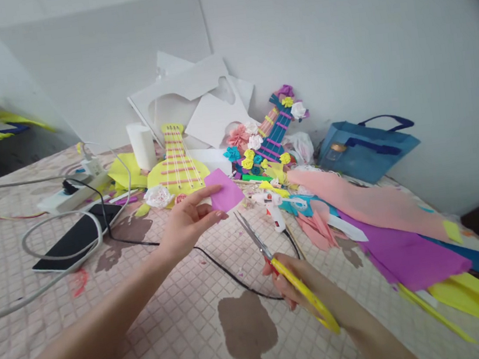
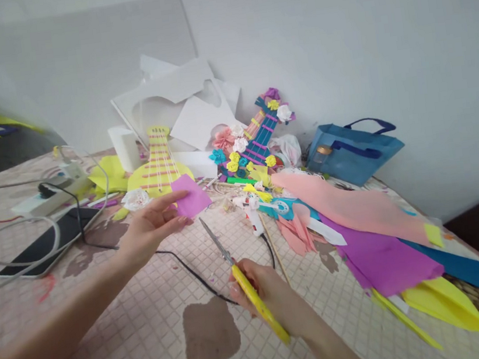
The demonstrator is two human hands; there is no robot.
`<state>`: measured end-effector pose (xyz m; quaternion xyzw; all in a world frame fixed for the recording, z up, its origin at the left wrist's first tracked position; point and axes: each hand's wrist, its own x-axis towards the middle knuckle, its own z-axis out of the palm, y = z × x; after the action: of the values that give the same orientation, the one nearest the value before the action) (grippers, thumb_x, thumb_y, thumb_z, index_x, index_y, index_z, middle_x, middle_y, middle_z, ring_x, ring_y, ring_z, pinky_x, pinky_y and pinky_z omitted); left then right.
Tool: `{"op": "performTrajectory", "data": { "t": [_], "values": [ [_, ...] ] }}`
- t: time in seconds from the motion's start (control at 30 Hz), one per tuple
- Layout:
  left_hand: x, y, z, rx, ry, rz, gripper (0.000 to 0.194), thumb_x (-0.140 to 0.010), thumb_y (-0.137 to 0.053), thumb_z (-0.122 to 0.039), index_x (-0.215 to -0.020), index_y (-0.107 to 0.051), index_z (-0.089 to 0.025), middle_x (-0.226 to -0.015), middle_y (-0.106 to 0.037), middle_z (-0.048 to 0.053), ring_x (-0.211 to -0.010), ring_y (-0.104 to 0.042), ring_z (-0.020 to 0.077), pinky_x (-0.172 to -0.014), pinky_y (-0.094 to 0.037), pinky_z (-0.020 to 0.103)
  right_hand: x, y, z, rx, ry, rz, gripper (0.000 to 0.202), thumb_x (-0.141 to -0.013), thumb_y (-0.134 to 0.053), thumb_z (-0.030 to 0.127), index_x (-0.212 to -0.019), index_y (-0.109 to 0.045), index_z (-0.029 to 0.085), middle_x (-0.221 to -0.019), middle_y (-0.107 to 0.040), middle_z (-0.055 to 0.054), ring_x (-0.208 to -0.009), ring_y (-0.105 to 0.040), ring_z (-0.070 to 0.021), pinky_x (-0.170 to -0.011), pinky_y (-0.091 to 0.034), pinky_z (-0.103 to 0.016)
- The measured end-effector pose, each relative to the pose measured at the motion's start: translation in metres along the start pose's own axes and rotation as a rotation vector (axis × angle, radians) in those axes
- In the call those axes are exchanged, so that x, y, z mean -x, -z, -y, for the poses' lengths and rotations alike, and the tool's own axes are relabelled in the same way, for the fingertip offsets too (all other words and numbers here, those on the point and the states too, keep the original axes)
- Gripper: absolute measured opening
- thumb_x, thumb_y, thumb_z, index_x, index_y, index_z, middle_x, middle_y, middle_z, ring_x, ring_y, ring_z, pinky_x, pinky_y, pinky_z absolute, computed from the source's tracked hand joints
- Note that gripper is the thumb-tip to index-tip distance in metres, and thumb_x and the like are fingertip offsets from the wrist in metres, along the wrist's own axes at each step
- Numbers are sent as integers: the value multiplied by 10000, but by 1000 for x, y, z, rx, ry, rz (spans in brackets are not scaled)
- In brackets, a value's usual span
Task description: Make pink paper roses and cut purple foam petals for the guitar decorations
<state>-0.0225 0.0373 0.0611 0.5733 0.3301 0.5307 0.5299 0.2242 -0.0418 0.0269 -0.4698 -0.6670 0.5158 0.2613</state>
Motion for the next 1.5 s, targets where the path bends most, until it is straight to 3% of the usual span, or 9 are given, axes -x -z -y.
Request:
{"op": "performTrajectory", "data": {
  "t": [0.23,0.4,0.67,1.23,1.5],
  "values": [
    [3,-3,6,-10,-11,56,518,-790,-701,-221,-1279,-533,-187,-896,-692,46,-813,-652,155,-765,-508,281,-3,-7,2,-35,33,-19,352,-845,-534,564,-894,-535,215,-602,-421,46,-518,-367,-104,-460,-335,-230],
    [6,-6,11,-40,-50,92,497,-809,-682,-230,-1278,-526,-176,-822,-689,40,-784,-645,152,-733,-508,273,-5,-11,6,-35,2,-7,387,-840,-529,594,-887,-496,211,-584,-385,68,-506,-343,-90,-460,-343,-212],
    [11,-15,10,-45,-74,94,473,-805,-671,-195,-1253,-528,-145,-920,-683,62,-778,-638,138,-750,-513,284,-7,-15,14,-42,1,0,445,-811,-523,650,-846,-450,213,-588,-335,81,-479,-301,-68,-442,-339,-205],
    [11,-18,16,-96,-72,94,483,-801,-676,-226,-1256,-534,-150,-896,-687,66,-785,-653,161,-761,-523,309,-9,-16,7,-37,10,-19,480,-814,-477,685,-823,-458,206,-556,-360,74,-479,-318,-77,-435,-308,-212],
    [13,-19,18,-109,-54,87,481,-797,-687,-236,-1252,-544,-173,-867,-679,47,-778,-644,154,-728,-512,278,-10,-15,-5,-9,-10,-36,415,-820,-529,621,-833,-484,209,-570,-368,70,-497,-346,-82,-459,-331,-210]
  ]
}}
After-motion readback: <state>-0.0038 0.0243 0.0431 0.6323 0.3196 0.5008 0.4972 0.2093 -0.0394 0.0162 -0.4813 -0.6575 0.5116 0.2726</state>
